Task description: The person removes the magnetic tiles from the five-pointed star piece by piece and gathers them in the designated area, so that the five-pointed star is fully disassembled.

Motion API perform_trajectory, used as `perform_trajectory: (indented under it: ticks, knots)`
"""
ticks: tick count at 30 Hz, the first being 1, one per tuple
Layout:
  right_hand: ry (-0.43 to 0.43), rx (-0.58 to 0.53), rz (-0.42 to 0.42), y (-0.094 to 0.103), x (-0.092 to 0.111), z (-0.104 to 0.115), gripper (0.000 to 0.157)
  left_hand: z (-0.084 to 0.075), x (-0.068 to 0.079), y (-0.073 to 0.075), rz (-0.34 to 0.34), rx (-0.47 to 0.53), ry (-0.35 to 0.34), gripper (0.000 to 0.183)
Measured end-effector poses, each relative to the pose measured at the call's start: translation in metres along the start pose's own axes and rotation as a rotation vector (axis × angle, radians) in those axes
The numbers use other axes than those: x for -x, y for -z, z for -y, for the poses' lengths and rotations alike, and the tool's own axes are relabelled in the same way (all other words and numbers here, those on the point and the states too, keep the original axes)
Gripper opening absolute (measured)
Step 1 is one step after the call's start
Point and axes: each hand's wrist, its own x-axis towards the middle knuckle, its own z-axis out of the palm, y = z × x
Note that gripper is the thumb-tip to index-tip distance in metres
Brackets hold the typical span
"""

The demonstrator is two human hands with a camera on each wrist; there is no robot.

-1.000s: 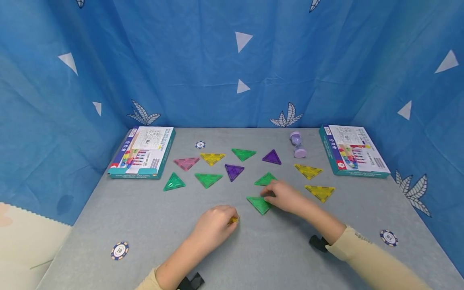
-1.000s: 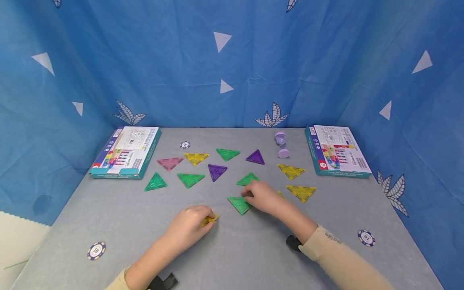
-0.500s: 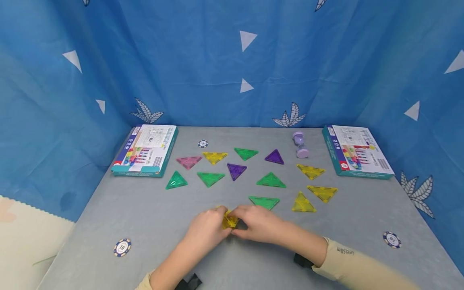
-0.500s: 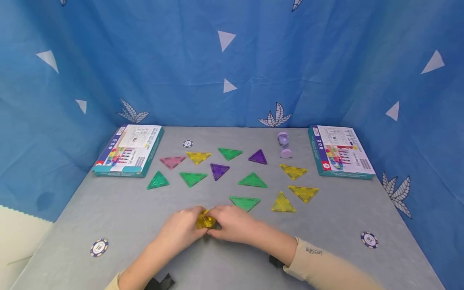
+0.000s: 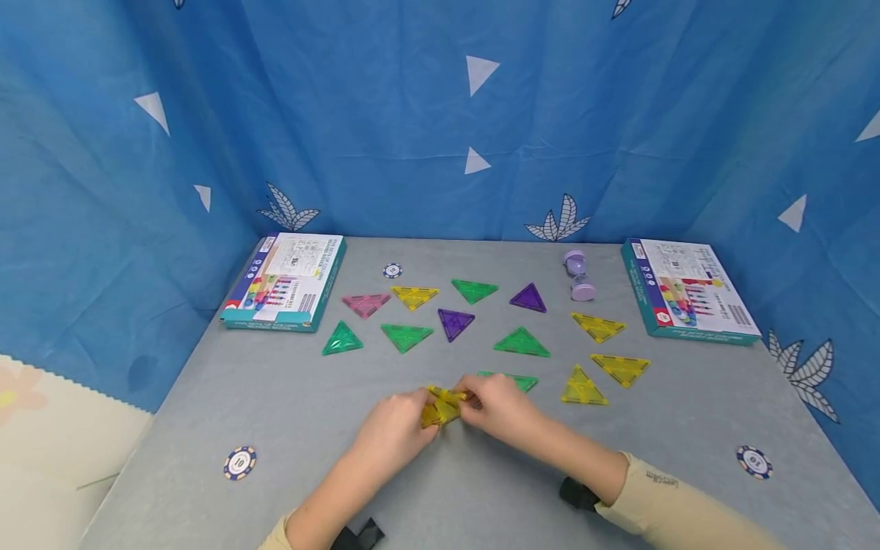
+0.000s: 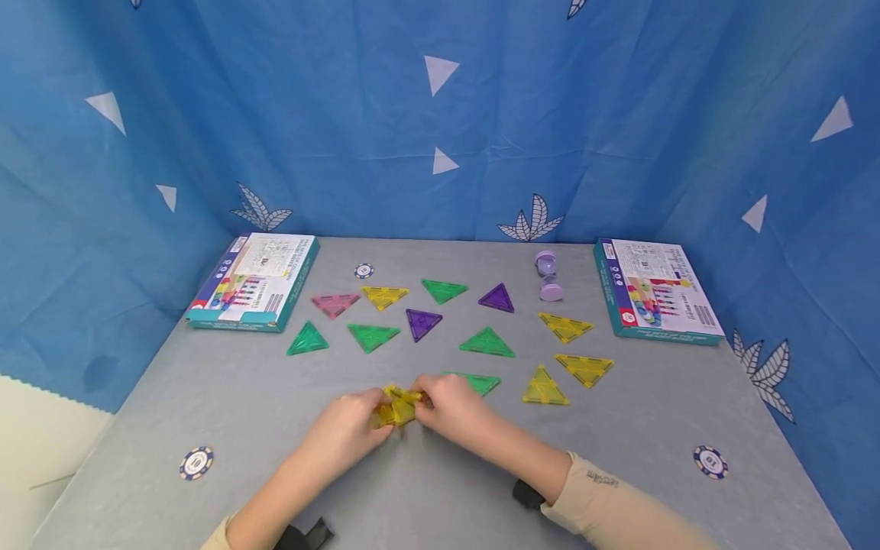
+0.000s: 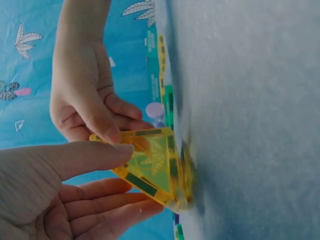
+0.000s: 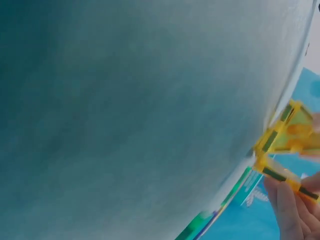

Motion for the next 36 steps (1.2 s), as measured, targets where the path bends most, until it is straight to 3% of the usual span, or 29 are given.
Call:
perform_trajectory:
  ticks: [3, 7, 16, 28, 36]
  knots:
    - [-0.088, -0.05, -0.041, 0.003, 0.0, -0.006, 0.01, -0.002, 0.001, 0.0, 0.021, -0.008, 0.009, 0.028]
    - [-0.191, -0.152, -0.021, 0.007, -0.003, -0.011, 0.007, -0.003, 0.003, -0.001, 0.034, -0.017, 0.009, 0.028]
    - [-0.325, -0.353, -0.05, 0.009, -0.023, -0.021, 0.007, -0.007, 0.004, -0.004, 0.027, -0.06, -0.019, 0.022]
    - [-0.619, -0.792, 0.086, -0.014, -0.06, -0.032, 0.016, -0.007, 0.005, -0.006, 0.052, -0.068, -0.012, 0.025]
    - [-0.723, -0.944, 0.103, -0.022, -0.064, -0.039, 0.022, -0.006, 0.004, -0.005, 0.053, -0.04, -0.009, 0.024]
